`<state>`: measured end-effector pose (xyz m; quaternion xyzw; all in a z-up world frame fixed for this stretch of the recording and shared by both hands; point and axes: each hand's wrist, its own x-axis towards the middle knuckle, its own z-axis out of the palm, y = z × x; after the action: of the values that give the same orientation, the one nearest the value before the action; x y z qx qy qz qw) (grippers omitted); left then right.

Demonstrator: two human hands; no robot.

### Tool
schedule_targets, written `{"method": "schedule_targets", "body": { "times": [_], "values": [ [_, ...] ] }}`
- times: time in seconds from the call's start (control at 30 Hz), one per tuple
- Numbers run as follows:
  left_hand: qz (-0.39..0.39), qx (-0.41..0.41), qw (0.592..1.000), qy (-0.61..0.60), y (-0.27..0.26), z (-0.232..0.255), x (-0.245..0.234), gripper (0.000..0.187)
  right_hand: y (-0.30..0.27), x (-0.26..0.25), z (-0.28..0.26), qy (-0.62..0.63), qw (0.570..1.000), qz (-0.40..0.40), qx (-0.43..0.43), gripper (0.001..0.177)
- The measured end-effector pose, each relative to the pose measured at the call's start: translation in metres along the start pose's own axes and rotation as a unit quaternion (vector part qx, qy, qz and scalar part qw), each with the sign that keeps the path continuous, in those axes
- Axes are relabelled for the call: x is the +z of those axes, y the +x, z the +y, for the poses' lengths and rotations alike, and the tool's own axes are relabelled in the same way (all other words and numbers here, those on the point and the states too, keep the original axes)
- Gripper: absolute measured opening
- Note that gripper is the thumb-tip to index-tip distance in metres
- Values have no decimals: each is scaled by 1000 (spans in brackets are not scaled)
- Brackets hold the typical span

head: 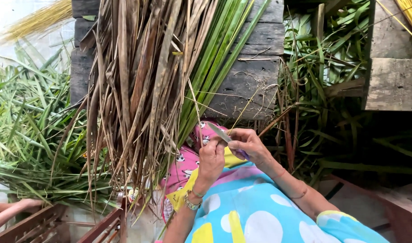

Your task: Stripping the leafy part from palm fronds using a small knife to collect the central midribs for broom making.

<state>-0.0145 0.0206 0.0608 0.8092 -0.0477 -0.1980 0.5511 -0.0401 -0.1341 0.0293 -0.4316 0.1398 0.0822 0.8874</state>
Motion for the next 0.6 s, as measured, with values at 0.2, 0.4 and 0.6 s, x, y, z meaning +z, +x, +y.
{"method": "schedule_targets", "body": {
  "times": [0.2,0.4,0.6],
  "values": [
    [18,50,998,38,-9,-16,1,21,14,-32,19,44,998,48,19,10],
    [-6,32,999,6,-26,-13,-9,19,30,-79,28,99,992,75,10,20],
    [-14,29,999,12,-41,-19,-20,20,38,-85,8,88,991,97,27,21]
  ]
}}
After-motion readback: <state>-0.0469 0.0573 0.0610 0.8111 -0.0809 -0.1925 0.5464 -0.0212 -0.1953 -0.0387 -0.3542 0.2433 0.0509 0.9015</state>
